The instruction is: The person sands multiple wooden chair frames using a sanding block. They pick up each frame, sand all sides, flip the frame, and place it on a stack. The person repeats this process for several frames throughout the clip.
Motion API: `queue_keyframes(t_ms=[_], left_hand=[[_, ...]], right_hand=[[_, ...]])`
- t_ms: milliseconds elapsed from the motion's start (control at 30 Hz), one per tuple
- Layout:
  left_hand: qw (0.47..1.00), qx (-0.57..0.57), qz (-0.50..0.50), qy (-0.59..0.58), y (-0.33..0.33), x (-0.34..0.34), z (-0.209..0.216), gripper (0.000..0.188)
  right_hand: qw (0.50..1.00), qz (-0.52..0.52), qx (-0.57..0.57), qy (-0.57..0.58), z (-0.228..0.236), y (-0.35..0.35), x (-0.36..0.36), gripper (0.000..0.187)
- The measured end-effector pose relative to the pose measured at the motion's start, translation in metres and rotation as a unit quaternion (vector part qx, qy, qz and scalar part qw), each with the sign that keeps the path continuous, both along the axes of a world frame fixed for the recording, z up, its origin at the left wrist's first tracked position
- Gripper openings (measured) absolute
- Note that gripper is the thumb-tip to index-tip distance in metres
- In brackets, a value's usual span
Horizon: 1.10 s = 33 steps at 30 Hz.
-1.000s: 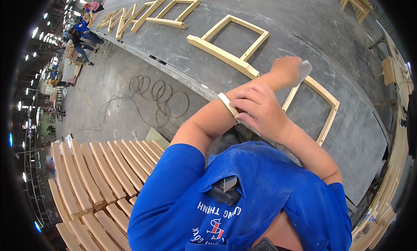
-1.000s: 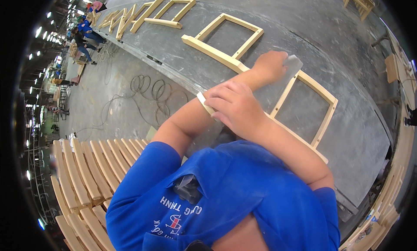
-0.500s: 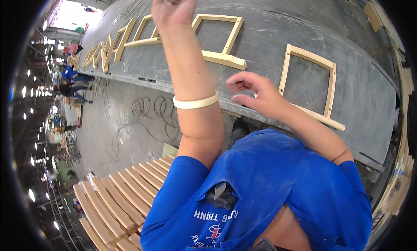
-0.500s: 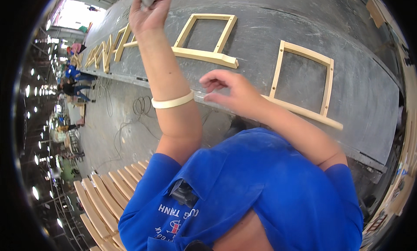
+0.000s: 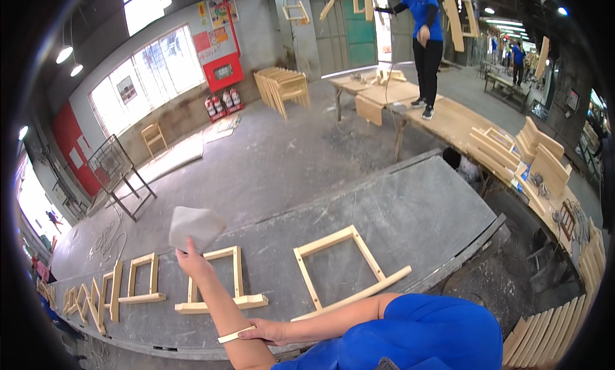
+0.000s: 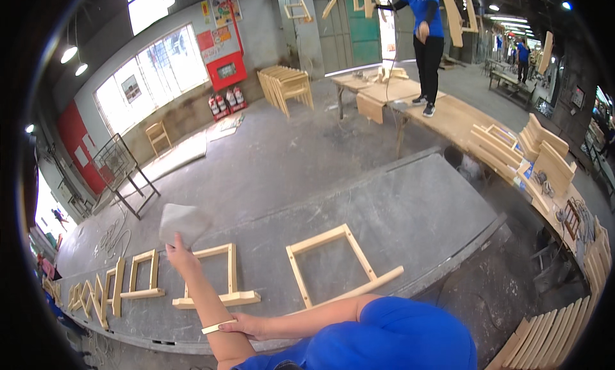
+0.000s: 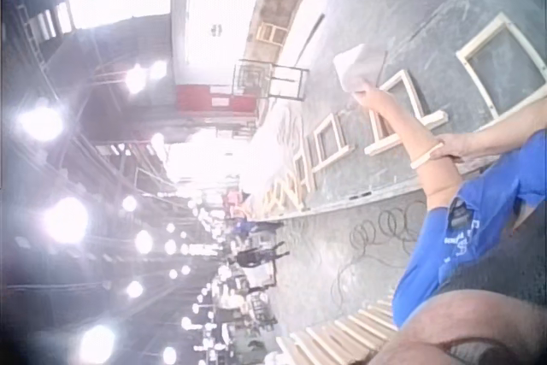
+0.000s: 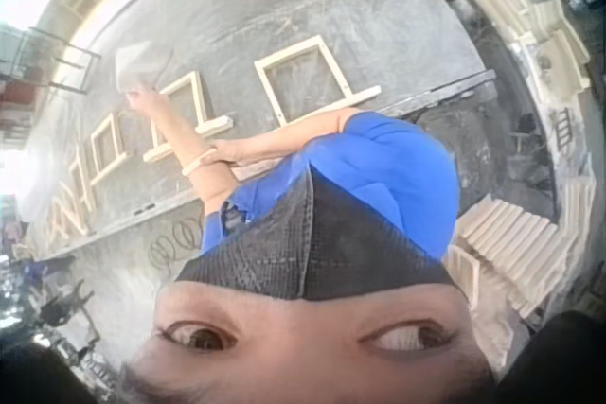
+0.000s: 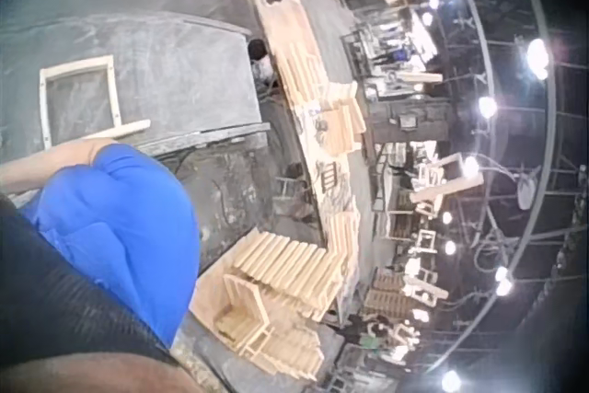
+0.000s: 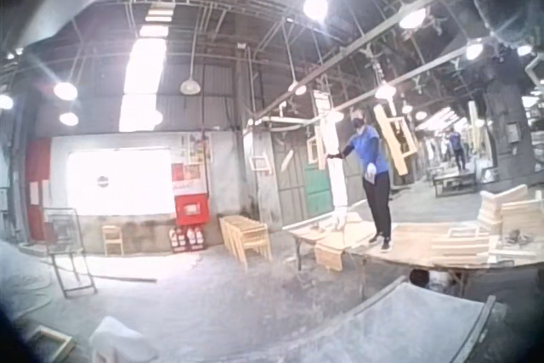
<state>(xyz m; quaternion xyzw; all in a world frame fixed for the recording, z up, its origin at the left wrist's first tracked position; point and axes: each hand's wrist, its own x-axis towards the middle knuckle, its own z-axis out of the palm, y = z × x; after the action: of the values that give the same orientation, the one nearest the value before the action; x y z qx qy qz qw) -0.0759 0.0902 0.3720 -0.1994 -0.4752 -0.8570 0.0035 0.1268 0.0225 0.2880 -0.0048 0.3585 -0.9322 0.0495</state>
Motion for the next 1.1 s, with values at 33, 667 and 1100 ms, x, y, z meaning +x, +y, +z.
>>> queue_keyframes(t_ms=[33, 667, 1100], left_hand=[[0.993, -0.076, 0.04, 0.076, 0.008, 0.004, -0.003, 0.02], [0.925, 0.206, -0.206, -0.244, 0.019, 0.066, 0.025, 0.035], [0.934, -0.241, 0.228, 0.135, -0.052, 0.029, 0.028, 0.018]], right_hand=[[1.0, 0.005, -0.007, -0.016, -0.001, 0.008, -0.001, 0.071], [0.993, 0.053, -0.017, 0.102, 0.009, 0.033, 0.011, 0.097], [0.994, 0.051, 0.001, -0.098, 0.017, -0.013, 0.035, 0.081]])
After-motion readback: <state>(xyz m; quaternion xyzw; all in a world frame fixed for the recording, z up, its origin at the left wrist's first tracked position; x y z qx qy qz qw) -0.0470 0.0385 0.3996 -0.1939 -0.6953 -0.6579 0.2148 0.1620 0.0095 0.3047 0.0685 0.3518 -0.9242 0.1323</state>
